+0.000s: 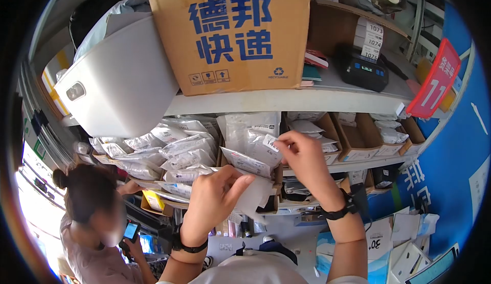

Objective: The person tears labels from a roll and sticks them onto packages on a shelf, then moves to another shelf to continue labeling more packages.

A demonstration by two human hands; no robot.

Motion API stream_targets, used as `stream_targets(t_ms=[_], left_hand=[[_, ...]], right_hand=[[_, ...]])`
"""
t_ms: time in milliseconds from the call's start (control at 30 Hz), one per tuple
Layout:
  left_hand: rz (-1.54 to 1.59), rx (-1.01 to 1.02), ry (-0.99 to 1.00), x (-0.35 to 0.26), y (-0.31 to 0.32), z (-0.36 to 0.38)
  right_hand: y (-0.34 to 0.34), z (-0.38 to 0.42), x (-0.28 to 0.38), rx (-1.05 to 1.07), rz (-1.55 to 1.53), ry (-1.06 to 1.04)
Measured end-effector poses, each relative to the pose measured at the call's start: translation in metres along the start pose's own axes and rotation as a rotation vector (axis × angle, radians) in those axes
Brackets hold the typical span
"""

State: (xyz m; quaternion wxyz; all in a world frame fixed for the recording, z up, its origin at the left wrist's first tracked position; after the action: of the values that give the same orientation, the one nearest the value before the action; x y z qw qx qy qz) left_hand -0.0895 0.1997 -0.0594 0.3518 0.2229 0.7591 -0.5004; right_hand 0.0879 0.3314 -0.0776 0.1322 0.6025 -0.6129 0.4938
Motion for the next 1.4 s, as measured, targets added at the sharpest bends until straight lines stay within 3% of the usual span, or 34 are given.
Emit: stream_targets(t_ms=[67, 100, 133, 200, 300, 333, 400, 433, 467, 533, 567, 633, 700, 733, 800, 933, 1067, 1133, 1167, 1267, 1333, 1400], left_hand=[[0.055, 0.001, 0.022, 0.0, -0.001, 0.0], [0.039, 0.019, -0.001, 0.002, -0.002, -0.001], [0.024, 0.033, -0.024, 0.004, -0.001, -0.001], [0.047, 0.023, -0.004, 0.006, 0.0, -0.001], [0.09, 0.034, -0.023, 0.007, -0.001, 0.0], [0.245, -0.016, 0.013, 0.007, 0.001, 0.002], [0.404, -0.073, 0.05, 0.007, 0.0, 0.002], [0.407, -0.064, 0.044, 0.008, -0.003, 0.001], [0.412, -0.059, 0.038, 0.009, -0.007, 0.0], [0.337, -0.022, 0.021, 0.004, -0.015, -0.005], [0.295, -0.059, 0.1, -0.001, -0.015, -0.01], [0.231, -0.071, 0.253, -0.002, -0.013, -0.017], [0.206, 0.038, 0.162, -0.006, -0.012, -0.019], [0.181, 0.146, 0.067, -0.007, -0.011, -0.019], [0.193, 0.144, 0.103, -0.001, -0.001, -0.021], [0.242, 0.112, 0.037, 0.003, 0.003, -0.019], [0.066, 0.061, -0.007, 0.002, 0.001, -0.018], [0.094, 0.048, -0.004, 0.005, 0.006, -0.015], [0.124, 0.04, 0.002, 0.006, 0.008, -0.013], [0.121, 0.112, -0.051, -0.003, -0.006, -0.008], [0.1, 0.154, -0.076, 0.003, -0.002, -0.009], [0.139, 0.073, -0.033, 0.003, 0.001, -0.01]], right_hand=[[0.015, -0.001, -0.024, 0.017, 0.403, -0.301], [0.022, -0.003, -0.032, 0.004, 0.518, -0.324], [0.025, -0.006, -0.034, -0.003, 0.521, -0.322], [0.028, -0.015, -0.037, 0.089, 0.838, -0.183], [0.024, -0.023, -0.015, 0.054, 0.953, -0.023], [0.019, -0.023, -0.022, 0.054, 0.952, -0.027], [0.007, -0.021, -0.034, 0.038, 0.639, -0.466], [0.004, -0.017, -0.032, 0.166, 0.352, -0.296], [0.003, -0.013, -0.022, 0.174, 0.352, -0.302], [0.006, -0.001, -0.003, 0.321, -0.036, -0.211], [0.008, 0.002, 0.005, 0.413, -0.066, -0.186], [0.012, 0.006, 0.005, 0.401, -0.171, -0.134], [0.014, 0.008, 0.0, 0.307, -0.408, -0.098], [0.014, 0.008, 0.0, 0.307, -0.407, -0.099], [0.012, 0.005, 0.005, 0.233, -0.408, -0.352], [0.015, 0.002, 0.006, 0.172, -0.237, -0.571], [0.019, 0.011, 0.005, 0.087, -0.338, -0.513], [0.013, 0.012, -0.005, -0.126, -0.365, -0.29], [0.012, 0.002, -0.01, -0.222, -0.568, -0.158], [0.005, -0.024, -0.025, -0.168, 0.095, -0.371], [0.012, -0.037, -0.031, -0.164, 0.194, -0.39], [0.018, -0.055, -0.046, -0.159, 0.291, -0.408]])
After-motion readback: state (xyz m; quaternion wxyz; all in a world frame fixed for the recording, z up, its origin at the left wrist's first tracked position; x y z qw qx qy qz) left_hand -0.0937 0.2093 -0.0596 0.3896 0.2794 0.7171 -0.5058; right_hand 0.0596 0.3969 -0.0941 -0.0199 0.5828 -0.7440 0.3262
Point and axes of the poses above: each hand's wrist, its own z-axis away from the middle knuckle, its own y-axis out of the palm, x = y × z, the point moved 1 cm from there along -z, towards the middle knuckle, and after that the axes turned 15 degrees about -y, right-handed, at the moved point
